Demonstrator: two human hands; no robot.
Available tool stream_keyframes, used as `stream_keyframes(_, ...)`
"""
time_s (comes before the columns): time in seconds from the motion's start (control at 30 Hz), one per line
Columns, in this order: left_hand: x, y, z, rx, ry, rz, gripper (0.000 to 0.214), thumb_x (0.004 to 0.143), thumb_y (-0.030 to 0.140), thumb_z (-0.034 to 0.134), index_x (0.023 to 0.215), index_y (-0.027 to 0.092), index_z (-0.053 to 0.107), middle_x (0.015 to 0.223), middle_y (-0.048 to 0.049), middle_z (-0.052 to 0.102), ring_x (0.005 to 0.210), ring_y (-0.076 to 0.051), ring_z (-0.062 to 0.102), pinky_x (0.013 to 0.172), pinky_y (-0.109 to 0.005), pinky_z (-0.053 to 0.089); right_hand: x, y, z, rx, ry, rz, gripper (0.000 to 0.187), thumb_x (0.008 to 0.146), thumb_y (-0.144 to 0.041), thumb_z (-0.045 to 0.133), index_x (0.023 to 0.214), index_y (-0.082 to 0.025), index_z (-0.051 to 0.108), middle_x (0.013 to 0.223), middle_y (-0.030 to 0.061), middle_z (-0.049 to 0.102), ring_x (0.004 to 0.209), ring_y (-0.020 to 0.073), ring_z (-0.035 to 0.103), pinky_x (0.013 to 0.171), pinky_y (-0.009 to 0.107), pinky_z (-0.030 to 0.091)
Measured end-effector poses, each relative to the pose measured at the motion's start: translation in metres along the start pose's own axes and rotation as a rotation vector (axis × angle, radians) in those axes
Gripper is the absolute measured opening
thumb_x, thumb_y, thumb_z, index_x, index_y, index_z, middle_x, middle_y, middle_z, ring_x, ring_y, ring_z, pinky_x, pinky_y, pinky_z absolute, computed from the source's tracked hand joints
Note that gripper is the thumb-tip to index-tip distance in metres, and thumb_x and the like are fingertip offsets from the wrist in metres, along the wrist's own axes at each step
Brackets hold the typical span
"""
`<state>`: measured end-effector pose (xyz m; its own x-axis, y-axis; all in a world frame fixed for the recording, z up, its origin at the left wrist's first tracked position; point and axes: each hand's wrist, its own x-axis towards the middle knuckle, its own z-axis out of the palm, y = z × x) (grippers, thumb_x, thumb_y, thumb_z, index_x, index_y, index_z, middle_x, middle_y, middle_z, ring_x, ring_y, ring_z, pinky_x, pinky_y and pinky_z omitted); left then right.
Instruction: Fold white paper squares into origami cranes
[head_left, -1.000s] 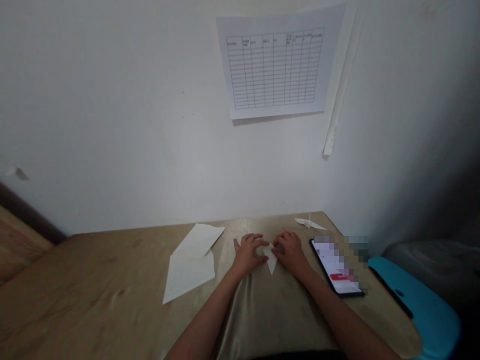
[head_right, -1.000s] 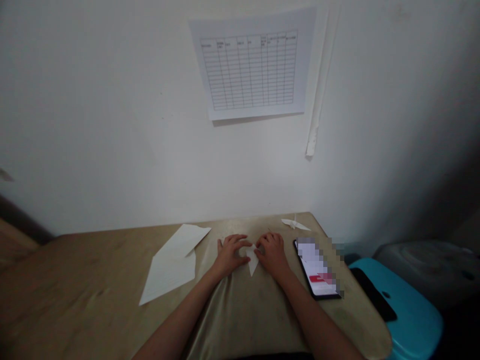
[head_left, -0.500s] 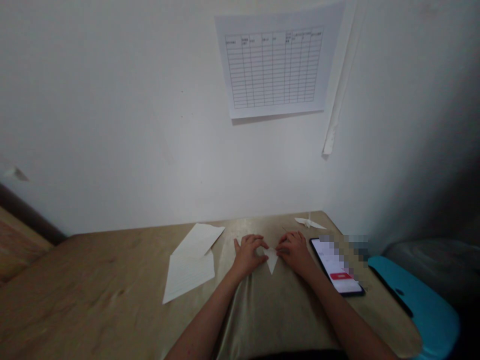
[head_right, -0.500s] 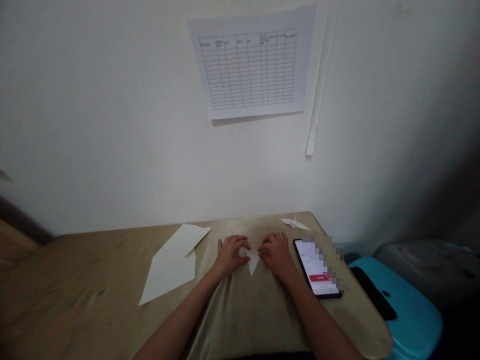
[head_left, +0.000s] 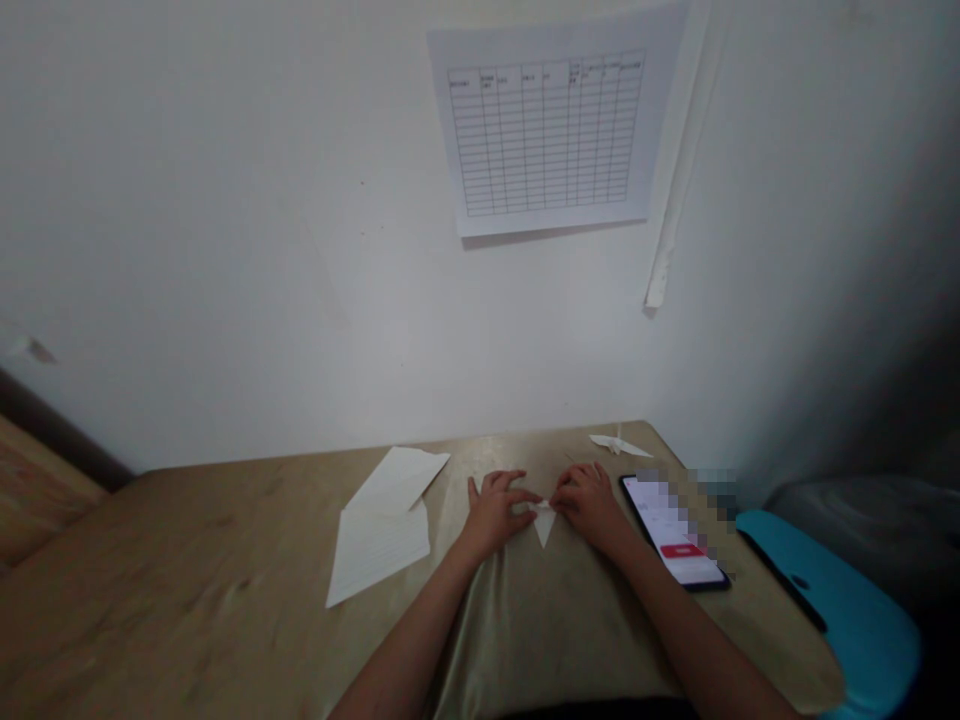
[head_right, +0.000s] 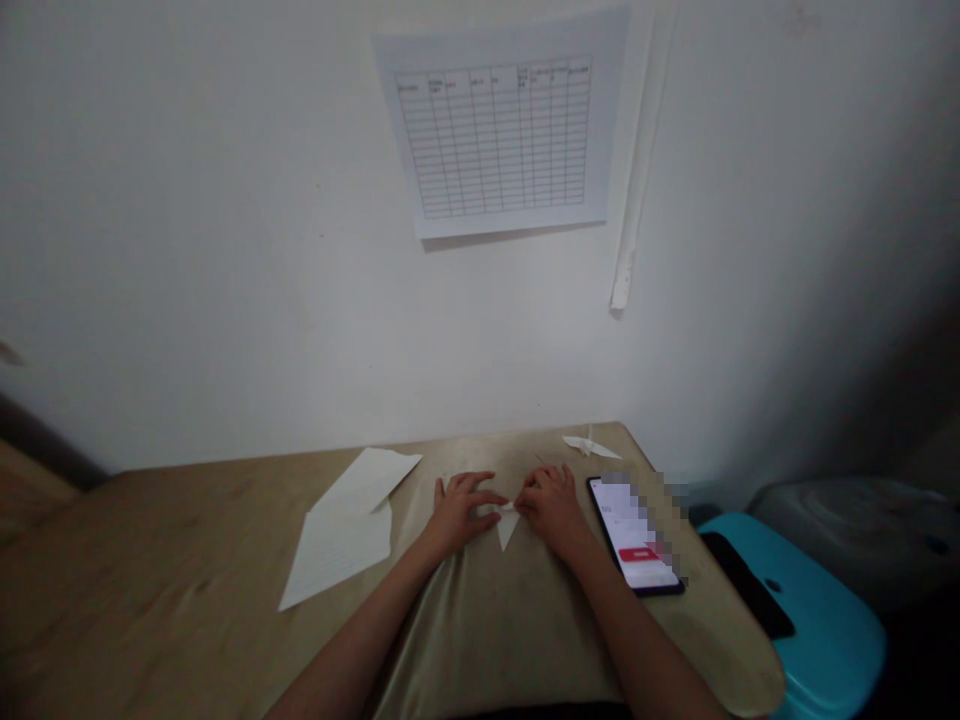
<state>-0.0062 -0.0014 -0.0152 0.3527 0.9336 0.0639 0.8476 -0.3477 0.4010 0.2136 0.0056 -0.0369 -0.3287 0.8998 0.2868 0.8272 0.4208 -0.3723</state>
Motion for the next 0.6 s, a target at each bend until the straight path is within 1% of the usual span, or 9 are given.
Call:
stream_keyframes(0.13, 0.0, 0.001, -0.002, 0.025, -0.004, 0.005, 0.029, 0.086, 0.044, 0.071, 0.115, 0.05, 0.069, 0.152, 0.0064, 0.047, 0.142, -0.032, 0.034, 0.113, -0.077, 0.003, -0.002, -0.001, 0.0, -0.016, -0.01, -0.01, 0.03, 0.087, -0.021, 0.062, 0.104, -0.04, 0.076, 0.115, 0.0026, 0.066, 0.12, 0.0244, 0.05, 0.116, 0.056, 0.016)
stream_keyframes(0.23, -0.001, 0.003, -0.003, 0.054, -0.007, 0.01, 0.026, 0.087, 0.045, 0.07, 0.112, 0.05, 0.07, 0.152, 0.0061, 0.048, 0.142, -0.032, 0.034, 0.114, -0.076, 0.003, -0.003, -0.003, 0.001, -0.028, -0.03, -0.011, 0.031, 0.088, -0.021, 0.062, 0.106, -0.043, 0.075, 0.114, 0.0028, 0.065, 0.121, 0.0252, 0.049, 0.116, 0.058, 0.014)
stream_keyframes(0.43, -0.001, 0.004, -0.005, 0.096, 0.014, 0.013, 0.025, 0.087, 0.048, 0.07, 0.111, 0.052, 0.071, 0.148, 0.0042, 0.051, 0.141, -0.034, 0.034, 0.112, -0.077, 0.0, -0.001, -0.003, -0.005, -0.061, -0.061, -0.021, 0.025, 0.089, -0.025, 0.062, 0.101, -0.042, 0.076, 0.112, 0.0043, 0.064, 0.124, 0.0288, 0.045, 0.115, 0.064, 0.01)
stream_keyframes(0.6, -0.001, 0.004, -0.008, 0.097, 0.025, 0.004, 0.026, 0.085, 0.05, 0.072, 0.11, 0.053, 0.071, 0.139, 0.002, 0.056, 0.138, -0.032, 0.038, 0.112, -0.077, -0.001, 0.001, -0.004, -0.011, -0.097, -0.077, -0.014, 0.02, 0.089, -0.025, 0.063, 0.095, -0.039, 0.077, 0.111, 0.0049, 0.062, 0.124, 0.0295, 0.045, 0.113, 0.065, 0.013)
